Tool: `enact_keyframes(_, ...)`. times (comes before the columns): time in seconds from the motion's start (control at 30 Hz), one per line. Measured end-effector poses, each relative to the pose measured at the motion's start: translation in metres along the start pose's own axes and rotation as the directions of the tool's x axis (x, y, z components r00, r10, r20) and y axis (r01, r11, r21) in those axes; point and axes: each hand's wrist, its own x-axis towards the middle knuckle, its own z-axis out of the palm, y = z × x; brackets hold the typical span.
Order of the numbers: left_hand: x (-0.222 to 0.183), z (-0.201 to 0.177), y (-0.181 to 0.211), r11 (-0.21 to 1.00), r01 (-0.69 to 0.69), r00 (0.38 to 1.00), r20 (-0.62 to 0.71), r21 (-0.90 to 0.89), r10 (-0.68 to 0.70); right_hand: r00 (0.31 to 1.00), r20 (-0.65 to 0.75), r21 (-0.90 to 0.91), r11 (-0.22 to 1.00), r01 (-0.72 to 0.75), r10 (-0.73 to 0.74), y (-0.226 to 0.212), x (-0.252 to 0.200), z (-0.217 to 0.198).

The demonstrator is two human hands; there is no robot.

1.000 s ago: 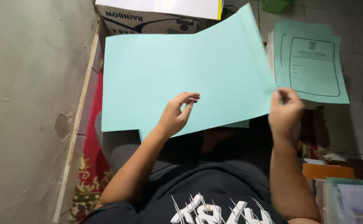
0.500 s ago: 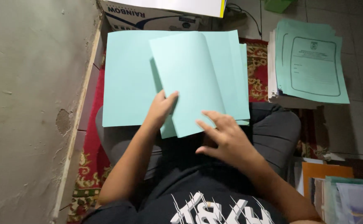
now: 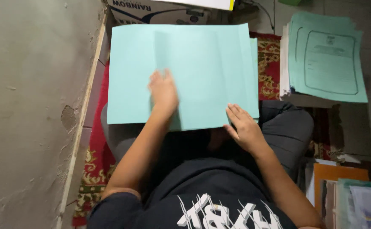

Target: Organizing and smoothing a stack of light blue paper folders

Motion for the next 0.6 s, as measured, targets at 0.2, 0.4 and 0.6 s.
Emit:
enact_keyframes(0.2, 0.085, 0.054, 0.117, 0.867, -0.133, 0.958, 0.288, 0.481, -0.013, 0.999, 0.034, 0.122, 0.992, -0.04, 0.036, -0.002, -0.001, 0.002)
enact_keyframes(0.4, 0.123, 0.076, 0.146, 0.956, -0.224, 0.888, 0.445, 0.191, 0.12, 0.975, 0.106, 0.133, 0.969, -0.209, 0.195, -0.021, 0.013, -0.007)
enact_keyframes(0.6, 0.147, 0.076, 0.061, 0.99, 0.065, 0.938, 0.331, 0.125, -0.103, 0.985, 0.049, 0.173, 0.97, -0.172, 0.166, -0.011, 0.023, -0.003)
